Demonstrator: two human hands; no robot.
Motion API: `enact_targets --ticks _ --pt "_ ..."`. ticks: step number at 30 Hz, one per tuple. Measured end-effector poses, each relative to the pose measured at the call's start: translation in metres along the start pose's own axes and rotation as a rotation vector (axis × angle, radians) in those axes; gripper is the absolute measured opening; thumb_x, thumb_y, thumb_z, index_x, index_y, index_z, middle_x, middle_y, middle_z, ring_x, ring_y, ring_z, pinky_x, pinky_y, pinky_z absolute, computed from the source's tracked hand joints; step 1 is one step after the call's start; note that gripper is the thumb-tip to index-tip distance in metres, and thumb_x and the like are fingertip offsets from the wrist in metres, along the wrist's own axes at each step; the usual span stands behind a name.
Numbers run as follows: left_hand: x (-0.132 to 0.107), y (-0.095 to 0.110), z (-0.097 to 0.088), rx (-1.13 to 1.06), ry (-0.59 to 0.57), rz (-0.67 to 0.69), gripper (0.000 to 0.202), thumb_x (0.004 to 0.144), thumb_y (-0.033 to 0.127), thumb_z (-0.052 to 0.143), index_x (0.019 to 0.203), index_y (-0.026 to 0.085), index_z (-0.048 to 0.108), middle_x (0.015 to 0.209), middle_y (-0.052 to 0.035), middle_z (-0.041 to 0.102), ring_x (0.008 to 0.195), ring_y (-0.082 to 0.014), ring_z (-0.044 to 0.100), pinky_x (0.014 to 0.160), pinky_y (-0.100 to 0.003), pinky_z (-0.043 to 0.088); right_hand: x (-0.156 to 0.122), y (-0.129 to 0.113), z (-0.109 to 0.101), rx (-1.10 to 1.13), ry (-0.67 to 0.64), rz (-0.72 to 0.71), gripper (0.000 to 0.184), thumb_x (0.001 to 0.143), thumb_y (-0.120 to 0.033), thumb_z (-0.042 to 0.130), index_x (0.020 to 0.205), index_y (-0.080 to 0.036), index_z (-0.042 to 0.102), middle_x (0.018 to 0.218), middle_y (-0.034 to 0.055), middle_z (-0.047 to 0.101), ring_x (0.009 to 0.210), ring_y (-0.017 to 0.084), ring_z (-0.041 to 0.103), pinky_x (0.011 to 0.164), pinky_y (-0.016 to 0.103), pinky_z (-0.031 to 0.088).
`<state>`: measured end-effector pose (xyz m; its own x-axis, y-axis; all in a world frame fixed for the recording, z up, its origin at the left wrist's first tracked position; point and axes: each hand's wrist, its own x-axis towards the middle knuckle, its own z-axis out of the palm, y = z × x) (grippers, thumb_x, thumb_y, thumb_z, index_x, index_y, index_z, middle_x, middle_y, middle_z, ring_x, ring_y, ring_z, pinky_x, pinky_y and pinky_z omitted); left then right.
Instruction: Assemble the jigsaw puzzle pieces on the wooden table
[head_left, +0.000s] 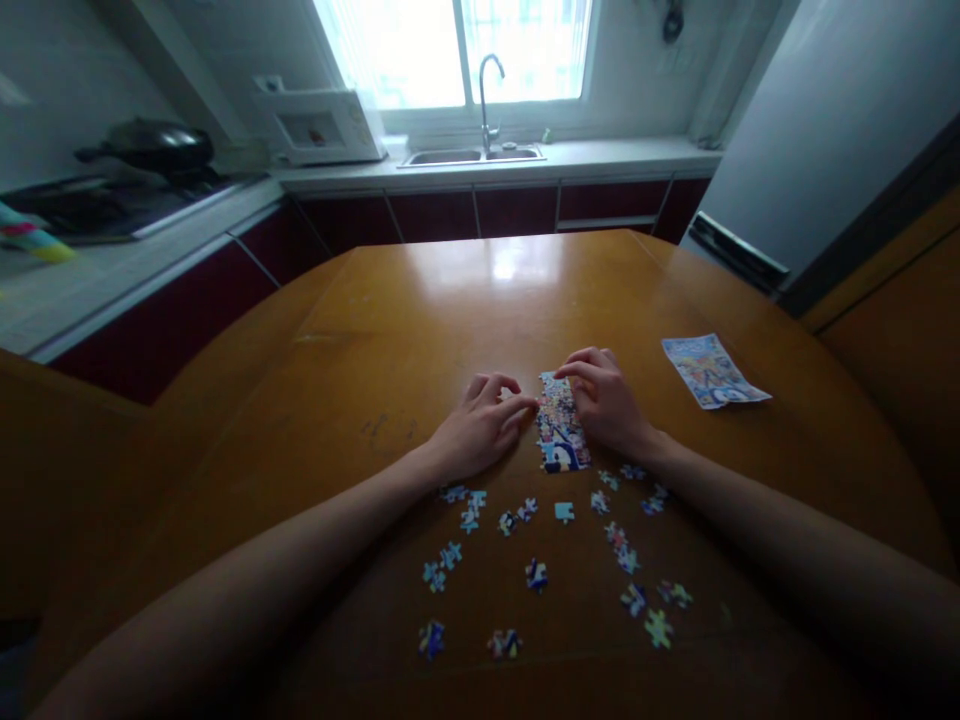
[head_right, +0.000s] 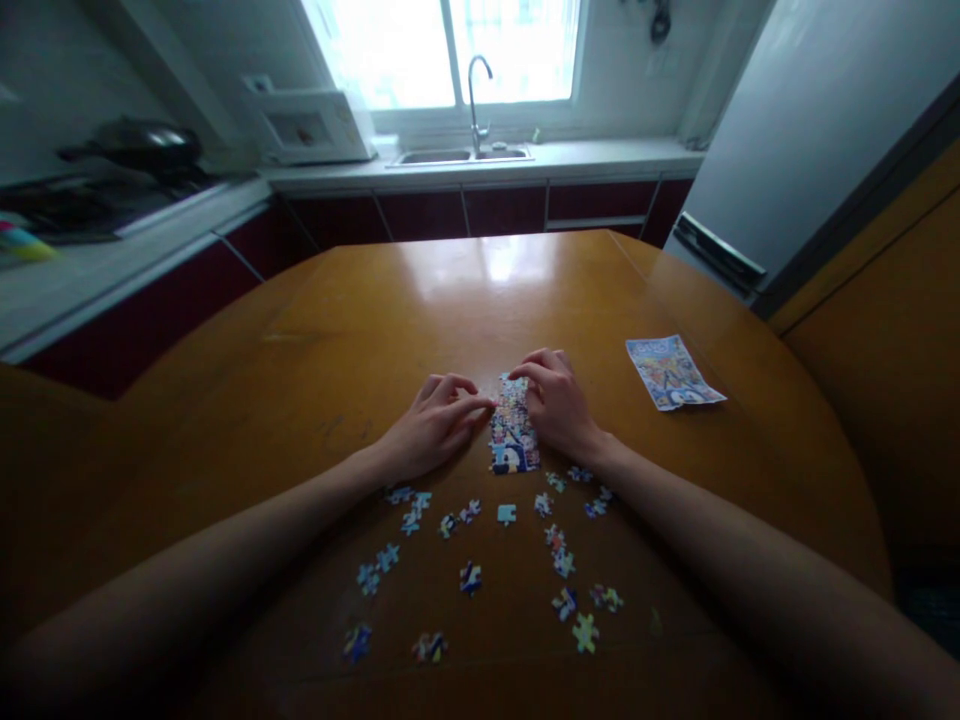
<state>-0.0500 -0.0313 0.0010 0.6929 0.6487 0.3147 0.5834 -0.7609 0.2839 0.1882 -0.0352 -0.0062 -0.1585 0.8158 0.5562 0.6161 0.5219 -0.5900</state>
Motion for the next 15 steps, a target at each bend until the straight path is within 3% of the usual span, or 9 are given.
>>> enact_targets --ticks 3,8,15 --pt "0.0002 0.0005 -0.0006 -0.021 0.004 -0.013 0.036 0.096 0.02 0.055 0.131 0.03 0.058 0.123 -0.0075 0.053 0.116 -0.0265 0.043 0.106 -0.048 0.043 0.0012 0.0029 0.0001 -0.003 0.091 0.057 0.03 0.083 -0.004 0.05 0.09 -0.022 0.073 0.096 0.0089 0.064 0.1 0.026 0.054 0.088 0.044 0.045" --pt "0.0014 0.0004 0.0007 -0.08 0.059 -0.068 0.033 0.097 0.024 0.054 0.13 0.022 0.053 0.121 -0.0089 0.056 0.115 -0.0261 0.045 0.106 -0.047 0.043 0.0004 0.0054 0.0025 0.007 0.083 0.061 0.026 0.085 -0.009 0.051 0.087 -0.023 0.073 0.095 0.0089 0.064 0.099 0.026 0.055 0.086 0.044 0.047" --pt "0.0044 -0.0008 -0.0012 -0.204 0.162 -0.15 0.03 0.092 0.012 0.051 0.121 0.02 0.053 0.112 -0.0067 0.061 0.109 -0.0245 0.05 0.1 -0.046 0.045 0.003 -0.0023 -0.0035 -0.026 0.098 0.02 0.022 0.087 -0.011 0.055 0.088 -0.022 0.074 0.094 0.0092 0.064 0.1 0.027 0.055 0.088 0.045 0.046"
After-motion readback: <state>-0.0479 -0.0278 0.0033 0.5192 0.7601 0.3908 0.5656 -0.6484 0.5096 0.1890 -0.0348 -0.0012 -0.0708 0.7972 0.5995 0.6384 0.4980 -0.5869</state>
